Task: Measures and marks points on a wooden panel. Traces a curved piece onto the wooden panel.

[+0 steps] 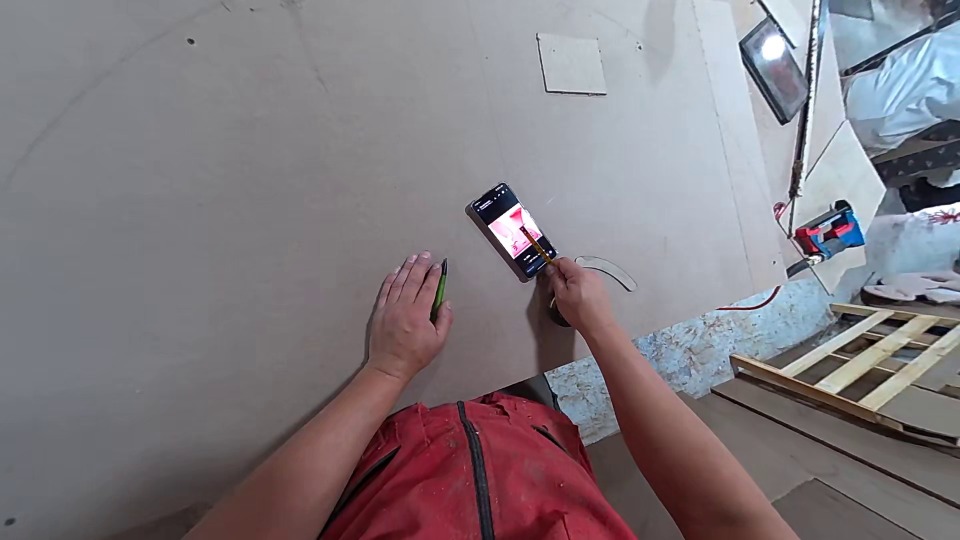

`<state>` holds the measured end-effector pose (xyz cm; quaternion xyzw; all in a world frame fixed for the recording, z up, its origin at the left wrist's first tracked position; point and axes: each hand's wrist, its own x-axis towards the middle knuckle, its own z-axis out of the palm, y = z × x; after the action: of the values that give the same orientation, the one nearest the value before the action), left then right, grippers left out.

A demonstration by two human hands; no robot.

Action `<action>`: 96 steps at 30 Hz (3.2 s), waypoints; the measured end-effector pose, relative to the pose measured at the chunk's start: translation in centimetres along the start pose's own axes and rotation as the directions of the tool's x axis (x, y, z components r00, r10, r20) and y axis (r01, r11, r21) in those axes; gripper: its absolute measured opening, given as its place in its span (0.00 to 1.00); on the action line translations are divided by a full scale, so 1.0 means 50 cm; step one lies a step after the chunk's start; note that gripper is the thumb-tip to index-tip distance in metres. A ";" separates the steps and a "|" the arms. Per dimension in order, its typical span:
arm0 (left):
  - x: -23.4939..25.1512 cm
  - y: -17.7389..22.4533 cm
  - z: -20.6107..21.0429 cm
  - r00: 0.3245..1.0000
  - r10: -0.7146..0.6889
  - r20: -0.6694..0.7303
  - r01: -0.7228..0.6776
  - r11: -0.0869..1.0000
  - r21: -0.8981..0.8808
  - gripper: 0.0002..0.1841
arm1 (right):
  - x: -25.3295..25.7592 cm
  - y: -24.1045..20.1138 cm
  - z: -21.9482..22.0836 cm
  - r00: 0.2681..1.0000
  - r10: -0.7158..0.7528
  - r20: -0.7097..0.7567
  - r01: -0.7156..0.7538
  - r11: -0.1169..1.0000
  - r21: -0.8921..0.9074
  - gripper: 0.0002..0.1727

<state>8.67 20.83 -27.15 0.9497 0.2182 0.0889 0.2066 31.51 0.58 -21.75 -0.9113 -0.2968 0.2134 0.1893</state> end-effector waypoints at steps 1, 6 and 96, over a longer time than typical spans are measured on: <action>0.000 -0.001 0.000 1.000 0.001 -0.002 -0.001 1.000 -0.002 0.33 | 0.001 0.000 0.001 1.000 -0.003 -0.001 0.003 1.000 -0.003 0.17; -0.001 -0.001 -0.003 1.000 -0.006 0.009 0.006 1.000 0.004 0.33 | 0.004 0.000 0.007 0.999 -0.022 -0.026 0.021 1.000 -0.014 0.16; -0.001 -0.002 0.002 1.000 0.002 0.004 -0.002 1.000 0.001 0.32 | 0.003 -0.012 0.010 0.999 0.010 -0.048 -0.012 0.998 -0.055 0.16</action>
<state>8.60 20.84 -27.30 0.9502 0.2168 0.0870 0.2063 31.09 1.27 -21.93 -0.9227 -0.2931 0.1842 0.1698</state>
